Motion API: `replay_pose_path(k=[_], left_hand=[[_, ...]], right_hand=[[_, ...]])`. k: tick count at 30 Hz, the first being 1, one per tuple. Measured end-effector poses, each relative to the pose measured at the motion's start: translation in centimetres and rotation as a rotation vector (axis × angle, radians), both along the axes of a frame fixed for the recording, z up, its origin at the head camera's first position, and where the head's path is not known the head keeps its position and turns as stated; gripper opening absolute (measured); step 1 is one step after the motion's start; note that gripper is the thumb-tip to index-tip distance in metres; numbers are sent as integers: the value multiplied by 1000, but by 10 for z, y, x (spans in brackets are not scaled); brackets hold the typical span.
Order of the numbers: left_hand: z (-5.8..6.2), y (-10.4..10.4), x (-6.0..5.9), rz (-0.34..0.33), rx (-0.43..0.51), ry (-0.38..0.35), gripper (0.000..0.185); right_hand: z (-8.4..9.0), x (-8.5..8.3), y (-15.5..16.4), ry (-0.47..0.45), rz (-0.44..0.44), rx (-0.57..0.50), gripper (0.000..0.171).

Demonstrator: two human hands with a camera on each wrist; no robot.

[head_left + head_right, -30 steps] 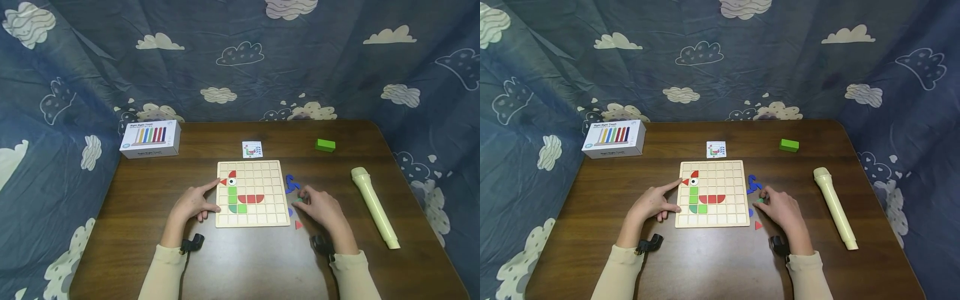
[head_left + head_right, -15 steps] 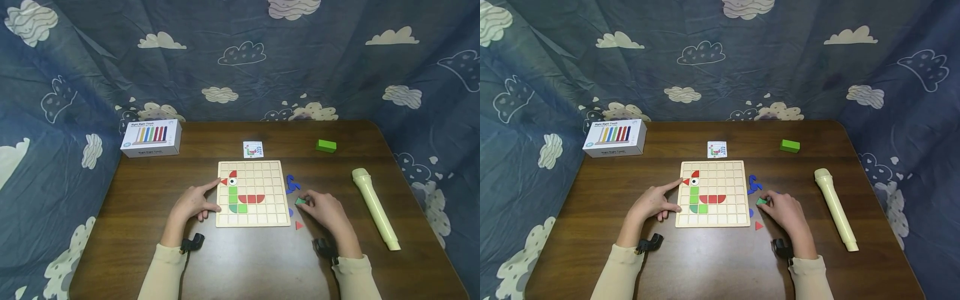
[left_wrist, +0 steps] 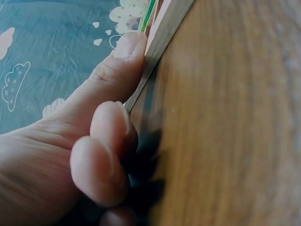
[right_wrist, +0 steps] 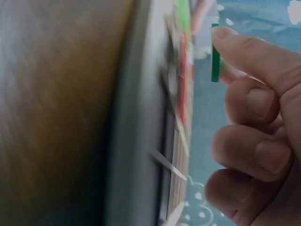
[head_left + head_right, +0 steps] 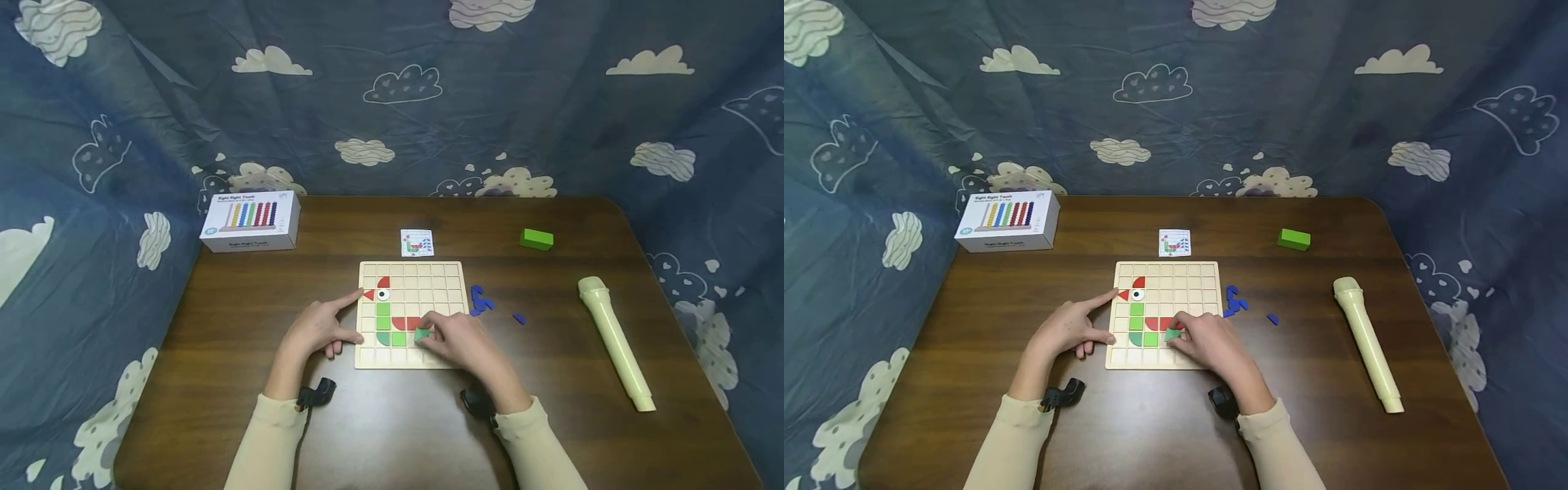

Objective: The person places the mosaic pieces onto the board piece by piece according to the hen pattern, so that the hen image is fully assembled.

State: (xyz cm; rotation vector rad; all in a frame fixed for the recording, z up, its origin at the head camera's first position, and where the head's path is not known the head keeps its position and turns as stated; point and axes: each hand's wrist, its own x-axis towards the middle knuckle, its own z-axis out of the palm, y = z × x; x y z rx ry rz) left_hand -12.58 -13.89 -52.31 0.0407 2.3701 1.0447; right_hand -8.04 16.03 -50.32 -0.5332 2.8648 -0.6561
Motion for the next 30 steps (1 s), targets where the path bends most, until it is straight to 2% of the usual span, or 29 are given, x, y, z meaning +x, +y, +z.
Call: replay_pose_path(k=[4, 7, 16, 23, 30], left_hand=[[0, 3, -1, 1, -10, -10, 100], [0, 3, -2, 9, -18, -14, 100], [0, 4, -1, 15, -24, -27, 100], [1, 4, -1, 7, -32, -11, 100], [1, 4, -2, -1, -30, -15, 100]], right_hand=[[-10, -2, -9, -31, 12, 50, 22], [-14, -2, -12, -21, 15, 61, 22], [-15, -1, -15, -31, -25, 49, 25], [-16, -1, -16, 18, 12, 37, 24], [-17, -1, -16, 13, -4, 60, 22]])
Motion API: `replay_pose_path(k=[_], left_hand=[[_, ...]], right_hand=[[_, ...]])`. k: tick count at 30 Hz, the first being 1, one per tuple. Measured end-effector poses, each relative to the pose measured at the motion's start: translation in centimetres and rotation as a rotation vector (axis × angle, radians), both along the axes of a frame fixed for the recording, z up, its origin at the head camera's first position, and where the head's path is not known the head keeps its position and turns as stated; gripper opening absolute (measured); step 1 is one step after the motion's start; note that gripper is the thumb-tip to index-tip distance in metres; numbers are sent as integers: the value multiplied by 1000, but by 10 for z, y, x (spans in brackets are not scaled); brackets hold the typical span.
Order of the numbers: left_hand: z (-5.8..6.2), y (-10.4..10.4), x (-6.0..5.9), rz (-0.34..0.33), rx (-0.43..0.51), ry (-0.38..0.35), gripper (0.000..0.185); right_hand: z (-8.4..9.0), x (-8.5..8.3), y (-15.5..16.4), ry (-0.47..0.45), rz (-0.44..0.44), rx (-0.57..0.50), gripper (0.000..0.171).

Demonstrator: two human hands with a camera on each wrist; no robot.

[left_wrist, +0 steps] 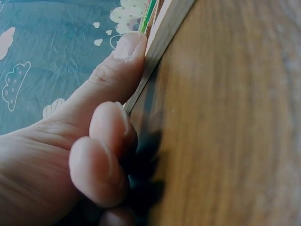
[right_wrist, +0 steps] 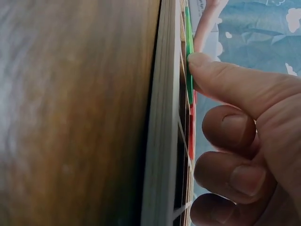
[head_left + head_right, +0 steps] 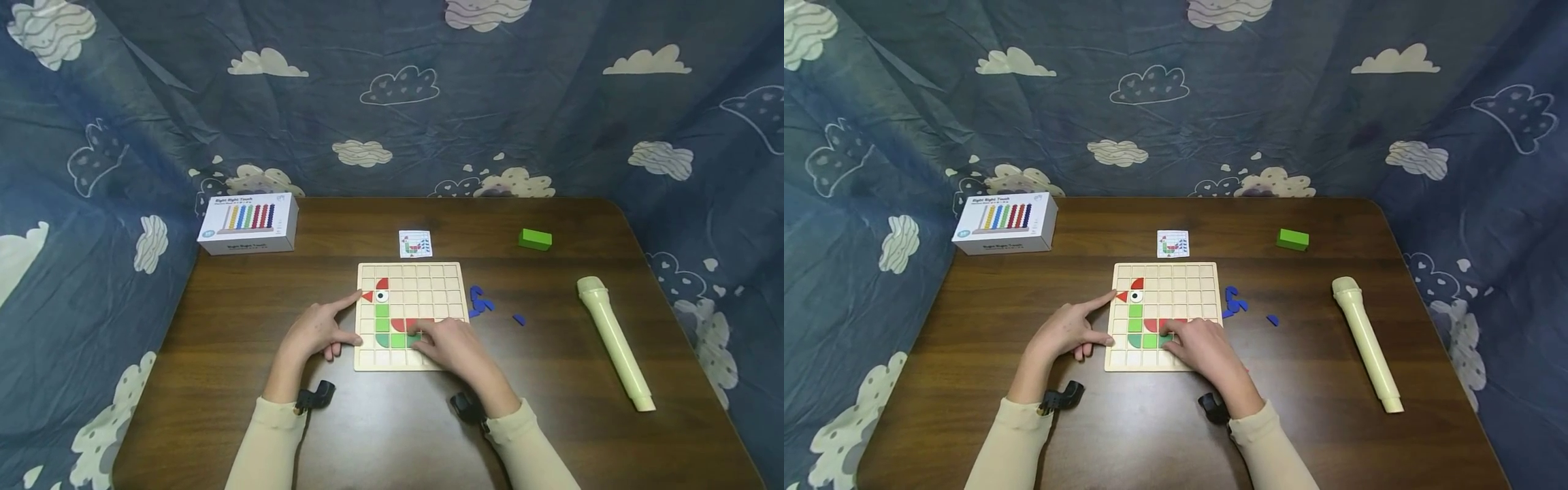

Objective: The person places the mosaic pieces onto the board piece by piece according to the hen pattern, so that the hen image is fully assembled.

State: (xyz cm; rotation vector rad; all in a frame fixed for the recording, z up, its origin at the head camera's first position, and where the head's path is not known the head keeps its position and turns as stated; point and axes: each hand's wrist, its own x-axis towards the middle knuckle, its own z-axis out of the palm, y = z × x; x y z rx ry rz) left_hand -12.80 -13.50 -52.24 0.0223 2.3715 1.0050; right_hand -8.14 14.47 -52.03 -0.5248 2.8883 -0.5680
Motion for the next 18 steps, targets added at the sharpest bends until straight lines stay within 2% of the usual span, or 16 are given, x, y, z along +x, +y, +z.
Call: replay_pose_path(k=[4, 7, 12, 15, 18], left_hand=[[0, 0, 0, -1, -1, 11, 100], [2, 0, -2, -5, 6, 23, 100], [3, 1, -2, 2, 5, 8, 101], [3, 1, 0, 10, 3, -6, 102], [1, 0, 2, 9, 3, -10, 102]], right_hand=[[0, -1, 3, 12, 10, -40, 23], [4, -3, 19, 11, -16, -131, 23], [17, 2, 78, 4, -197, -207, 25], [20, 13, 116, -50, -279, -207, 30], [19, 28, 140, -149, -261, -216, 37]])
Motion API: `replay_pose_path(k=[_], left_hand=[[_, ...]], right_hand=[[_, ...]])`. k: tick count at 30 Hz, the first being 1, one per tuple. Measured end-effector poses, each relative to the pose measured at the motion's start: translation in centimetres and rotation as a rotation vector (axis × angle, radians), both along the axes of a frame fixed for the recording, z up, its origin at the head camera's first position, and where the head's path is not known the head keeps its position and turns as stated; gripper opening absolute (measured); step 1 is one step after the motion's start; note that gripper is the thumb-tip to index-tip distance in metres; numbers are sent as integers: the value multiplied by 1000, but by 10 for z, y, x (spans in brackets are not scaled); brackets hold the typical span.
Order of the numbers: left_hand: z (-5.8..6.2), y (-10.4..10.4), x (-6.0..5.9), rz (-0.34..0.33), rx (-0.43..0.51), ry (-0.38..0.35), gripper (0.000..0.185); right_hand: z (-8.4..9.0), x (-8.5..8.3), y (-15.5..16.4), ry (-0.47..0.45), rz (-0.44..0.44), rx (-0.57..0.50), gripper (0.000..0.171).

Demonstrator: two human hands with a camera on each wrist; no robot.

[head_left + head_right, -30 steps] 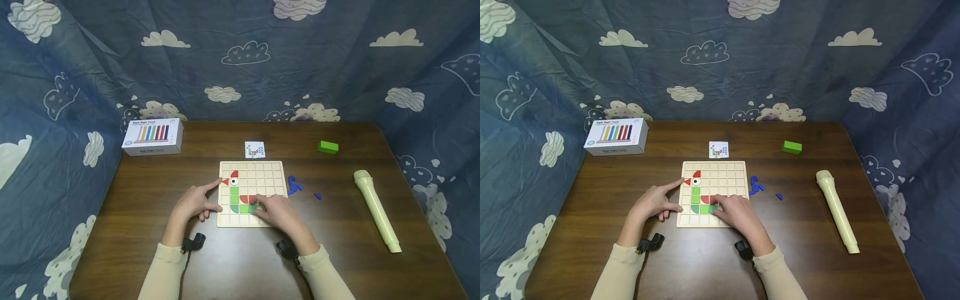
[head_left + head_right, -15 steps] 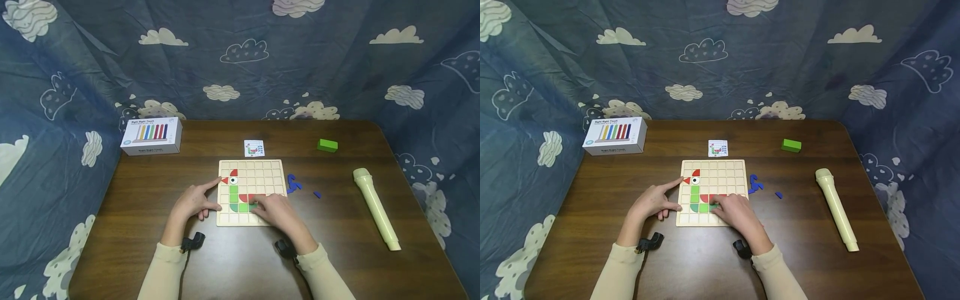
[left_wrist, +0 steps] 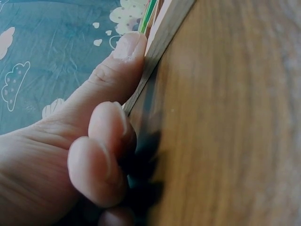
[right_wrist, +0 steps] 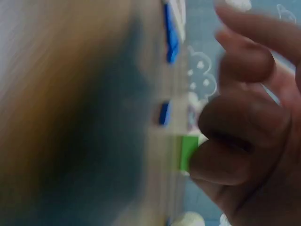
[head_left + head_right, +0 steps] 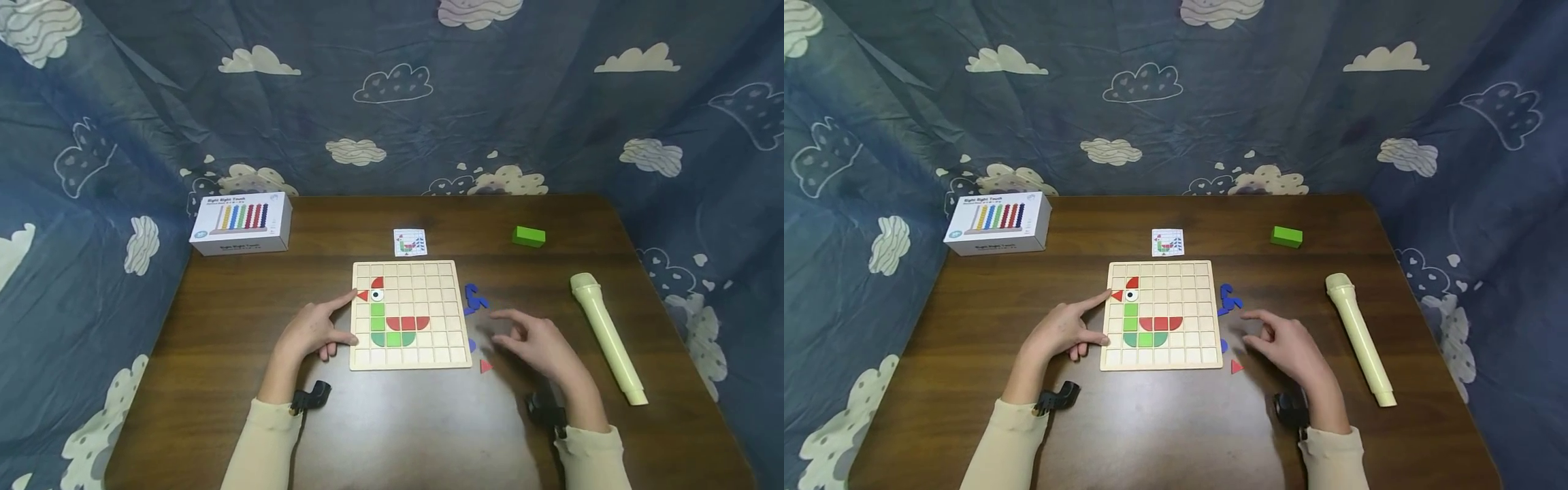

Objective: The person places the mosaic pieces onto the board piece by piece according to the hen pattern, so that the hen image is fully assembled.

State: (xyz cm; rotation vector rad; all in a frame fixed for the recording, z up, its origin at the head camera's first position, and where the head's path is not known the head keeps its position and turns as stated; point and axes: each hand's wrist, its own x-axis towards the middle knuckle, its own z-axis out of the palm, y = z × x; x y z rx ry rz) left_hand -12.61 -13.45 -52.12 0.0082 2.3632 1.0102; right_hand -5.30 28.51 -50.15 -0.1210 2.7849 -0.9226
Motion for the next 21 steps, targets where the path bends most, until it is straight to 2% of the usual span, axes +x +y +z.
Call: replay_pose_path(k=[4, 8, 12, 19, 21], left_hand=[[-1, -2, 1, 6, -1, 0, 101], [1, -2, 1, 16, 9, -1, 101], [1, -1, 0, 16, 16, 3, 100], [0, -1, 0, 12, 11, -1, 99], [0, 0, 0, 10, 7, -1, 99]], right_hand=[[-9, 16, 5, -94, 105, -33, 36], [-16, 21, -1, -49, 169, 11, 22], [-16, 20, -7, 13, 175, 67, 14], [-19, 20, -12, 11, 191, 60, 10], [-21, 20, -12, 14, 173, 64, 12]])
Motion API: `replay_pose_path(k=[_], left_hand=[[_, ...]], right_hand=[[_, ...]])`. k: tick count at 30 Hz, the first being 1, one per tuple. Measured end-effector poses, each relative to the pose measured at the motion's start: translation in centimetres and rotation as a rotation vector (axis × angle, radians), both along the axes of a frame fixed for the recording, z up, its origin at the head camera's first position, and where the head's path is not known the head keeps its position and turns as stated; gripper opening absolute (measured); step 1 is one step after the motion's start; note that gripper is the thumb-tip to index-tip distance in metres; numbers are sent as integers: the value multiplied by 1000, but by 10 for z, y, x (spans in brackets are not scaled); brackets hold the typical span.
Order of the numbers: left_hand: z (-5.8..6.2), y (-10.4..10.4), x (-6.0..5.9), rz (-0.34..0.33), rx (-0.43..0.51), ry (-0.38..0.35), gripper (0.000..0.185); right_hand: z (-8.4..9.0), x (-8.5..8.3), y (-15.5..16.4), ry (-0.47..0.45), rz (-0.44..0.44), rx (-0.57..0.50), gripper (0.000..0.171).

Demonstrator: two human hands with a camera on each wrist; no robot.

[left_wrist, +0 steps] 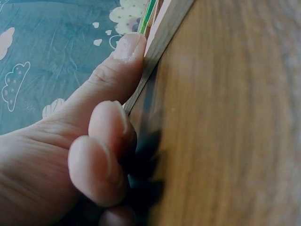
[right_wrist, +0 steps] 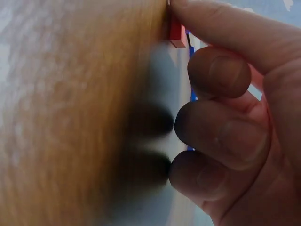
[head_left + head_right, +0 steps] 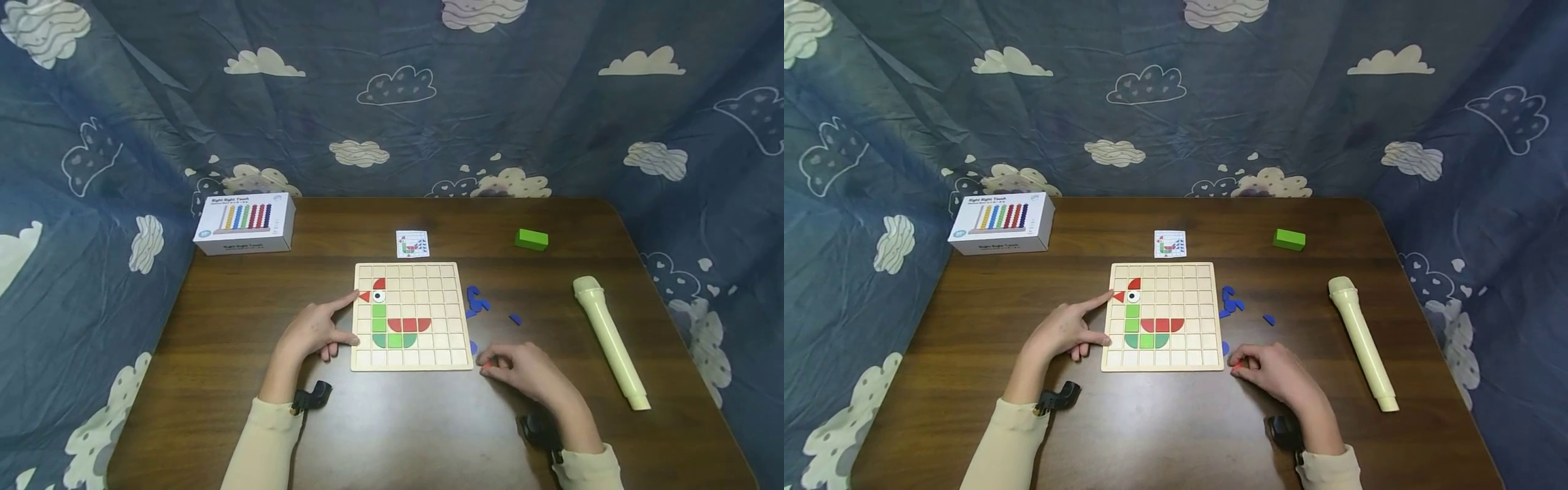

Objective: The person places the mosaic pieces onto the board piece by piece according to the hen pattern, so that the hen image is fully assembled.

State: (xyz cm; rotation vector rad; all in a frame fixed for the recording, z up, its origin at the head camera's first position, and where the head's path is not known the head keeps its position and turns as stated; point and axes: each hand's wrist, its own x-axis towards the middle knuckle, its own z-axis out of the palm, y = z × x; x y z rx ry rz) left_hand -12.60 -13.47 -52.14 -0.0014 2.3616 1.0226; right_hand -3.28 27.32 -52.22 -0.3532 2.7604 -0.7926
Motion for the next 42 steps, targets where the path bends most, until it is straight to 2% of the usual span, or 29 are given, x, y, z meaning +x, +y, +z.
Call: replay_pose_path(k=[6, 12, 16, 20, 24, 30, 36, 42], left_hand=[[0, 2, -1, -5, 7, 2, 99], [-1, 1, -1, 3, -5, -10, 101], [-1, 0, -1, 0, -8, 1, 100], [-1, 0, -1, 1, -8, 3, 99], [-1, 0, 0, 3, -8, -4, 100], [-1, 0, 0, 2, -17, 0, 101], [1, -1, 0, 4, -15, 10, 101], [1, 1, -1, -12, -25, 18, 99]], right_hand=[[-2, 5, 5, -25, -107, 50, 30], [-4, 11, 10, 5, -139, 51, 21], [-4, 11, 10, 30, -139, 54, 21], [-4, 10, 9, 31, -100, 59, 29], [-4, 9, 6, 47, -58, 65, 24], [-5, 7, 1, 92, -53, 51, 15], [8, -2, -30, 173, -85, -20, 14], [13, -12, -99, 265, -23, -57, 19]])
